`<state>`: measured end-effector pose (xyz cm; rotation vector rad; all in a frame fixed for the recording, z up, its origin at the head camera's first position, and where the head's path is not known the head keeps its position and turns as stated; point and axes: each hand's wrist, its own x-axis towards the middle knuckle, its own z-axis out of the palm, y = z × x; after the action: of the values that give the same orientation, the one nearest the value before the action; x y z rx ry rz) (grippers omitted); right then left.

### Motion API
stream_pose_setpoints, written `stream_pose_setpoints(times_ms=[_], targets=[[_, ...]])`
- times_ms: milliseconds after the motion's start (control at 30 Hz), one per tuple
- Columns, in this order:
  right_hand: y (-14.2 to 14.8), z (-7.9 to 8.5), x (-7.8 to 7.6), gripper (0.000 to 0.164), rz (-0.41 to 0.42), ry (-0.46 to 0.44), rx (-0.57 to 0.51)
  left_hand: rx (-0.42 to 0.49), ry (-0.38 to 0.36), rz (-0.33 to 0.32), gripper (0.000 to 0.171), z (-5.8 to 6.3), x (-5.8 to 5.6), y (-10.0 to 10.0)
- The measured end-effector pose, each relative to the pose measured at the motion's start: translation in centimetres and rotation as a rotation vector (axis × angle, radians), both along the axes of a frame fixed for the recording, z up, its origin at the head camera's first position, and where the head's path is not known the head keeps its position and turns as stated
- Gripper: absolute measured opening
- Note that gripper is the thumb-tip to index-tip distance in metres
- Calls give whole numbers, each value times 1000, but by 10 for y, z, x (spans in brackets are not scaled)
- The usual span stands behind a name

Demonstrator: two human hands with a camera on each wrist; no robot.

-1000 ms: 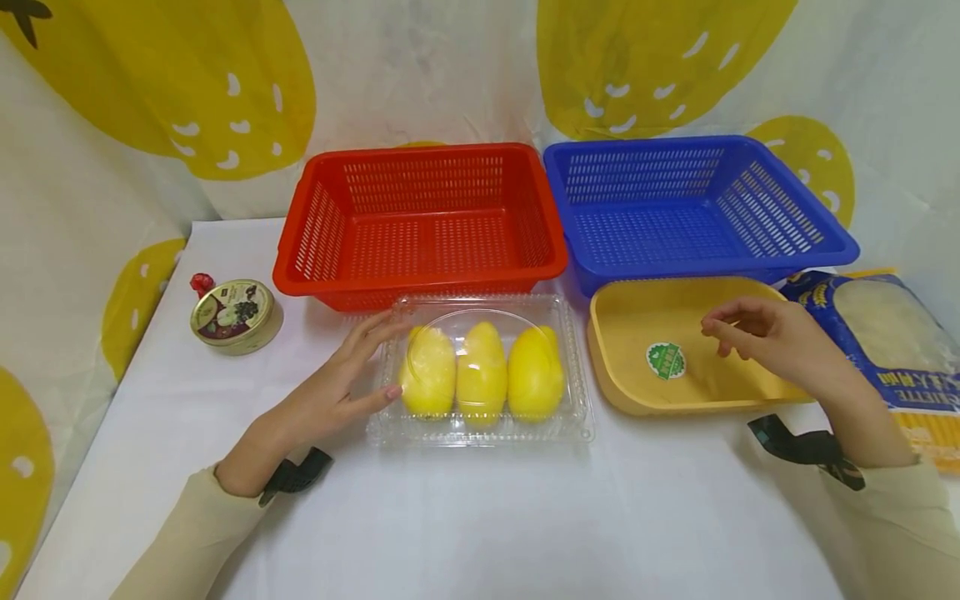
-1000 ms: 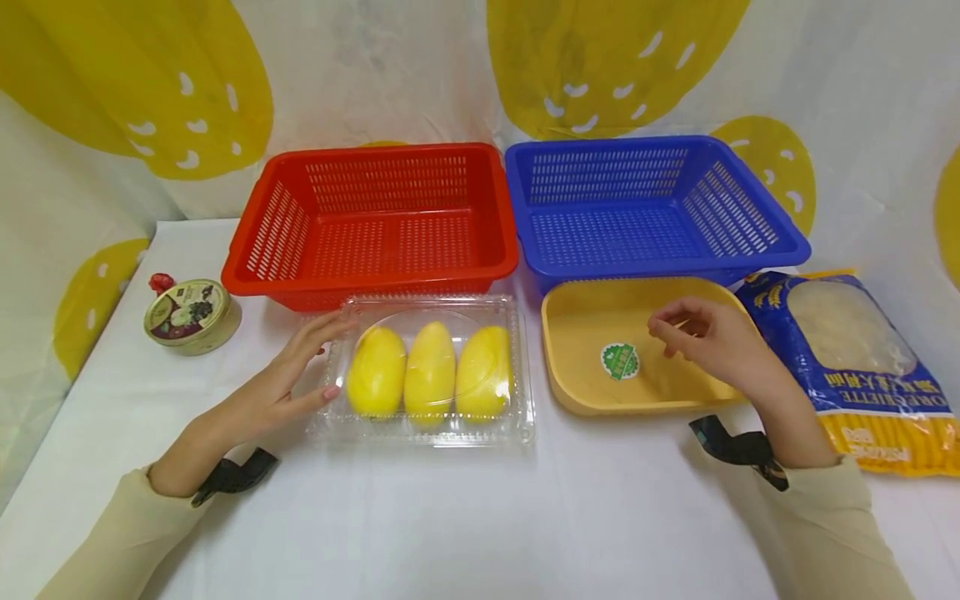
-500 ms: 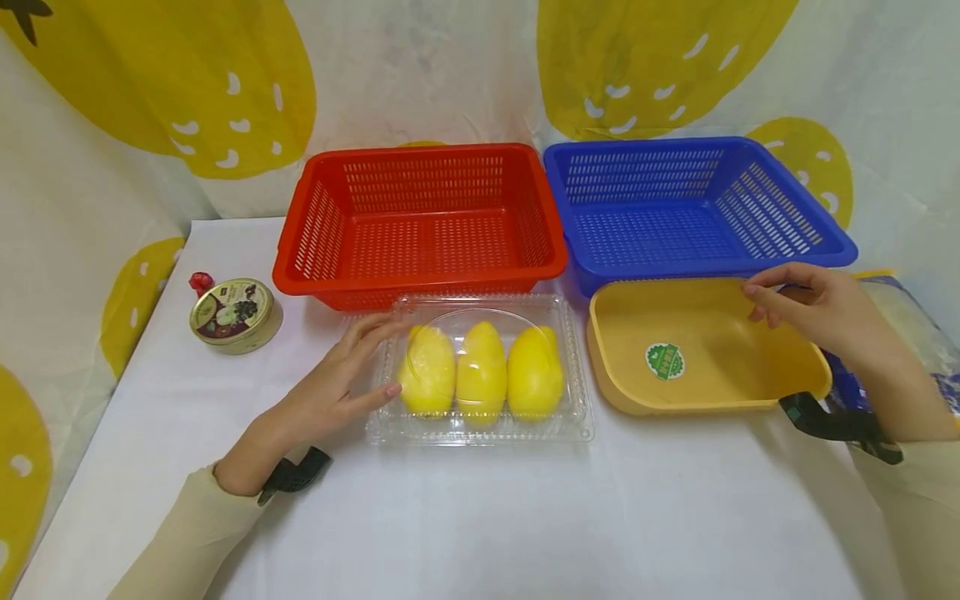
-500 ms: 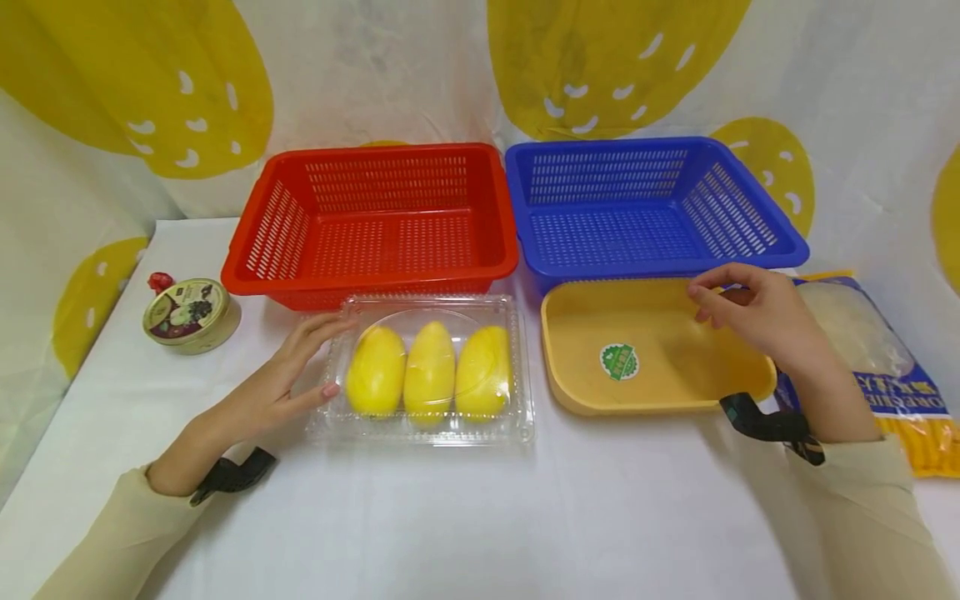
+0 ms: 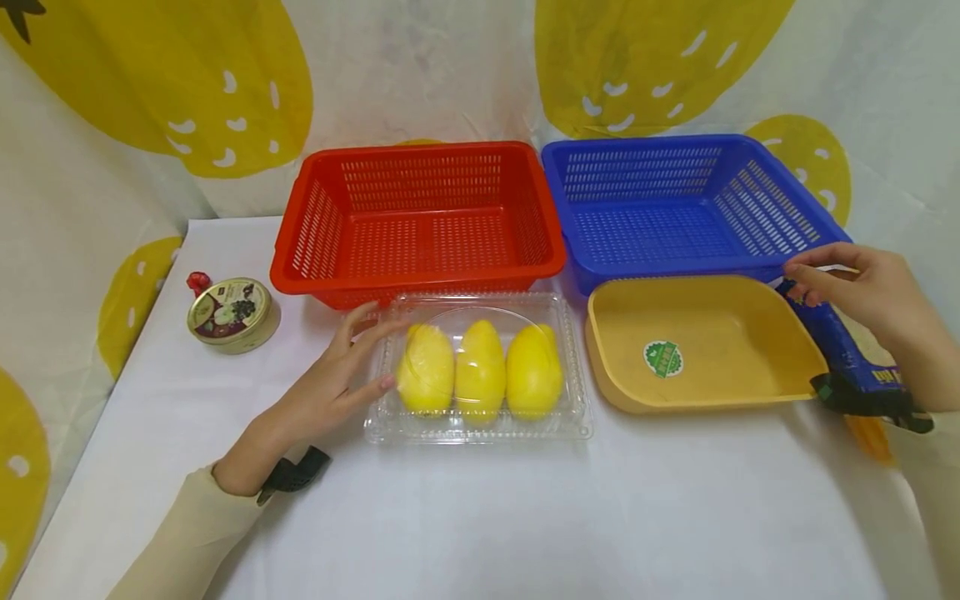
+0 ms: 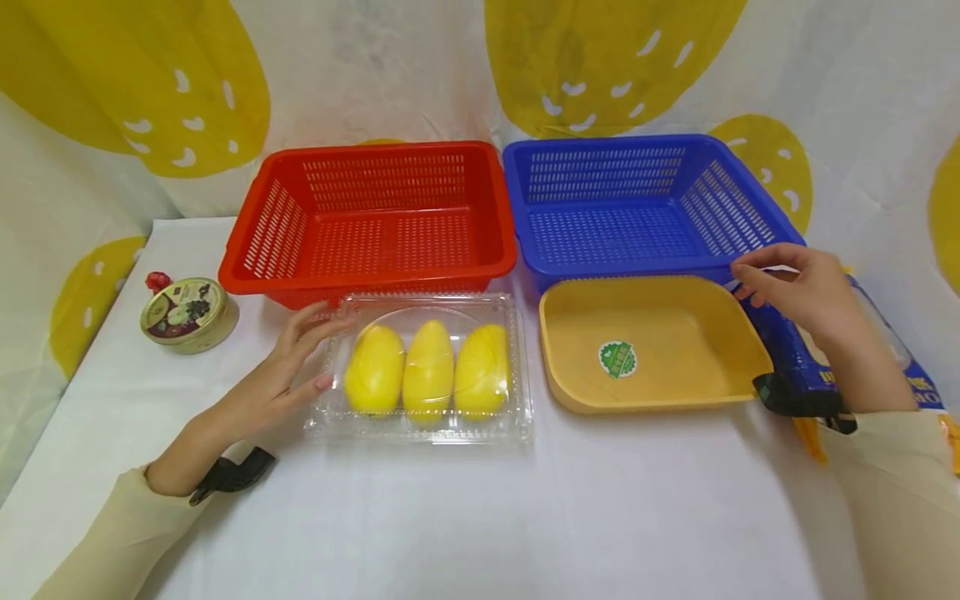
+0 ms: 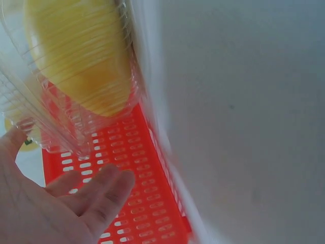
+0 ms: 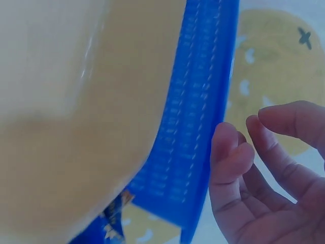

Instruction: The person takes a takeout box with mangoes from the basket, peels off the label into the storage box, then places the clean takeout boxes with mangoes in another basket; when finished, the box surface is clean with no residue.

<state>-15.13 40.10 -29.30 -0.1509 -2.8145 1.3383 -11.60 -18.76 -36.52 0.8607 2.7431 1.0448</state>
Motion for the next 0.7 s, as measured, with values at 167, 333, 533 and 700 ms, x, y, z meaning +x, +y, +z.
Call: stream_pose_setpoints(times_ms=[167,333,533,700], targets=[[12,-2,-8,27,0,31,-114,14,-70,0,66,1,1,2],[17,-5,-11,25,1,58,-104,47,-142,9,68,2,2,3],[17,-5,-15,31,-9,59,-43,147,-212,30,69,3,3,6],[18,-5,-18,30,-23,38,-9,242,-272,60,68,3,4,8]])
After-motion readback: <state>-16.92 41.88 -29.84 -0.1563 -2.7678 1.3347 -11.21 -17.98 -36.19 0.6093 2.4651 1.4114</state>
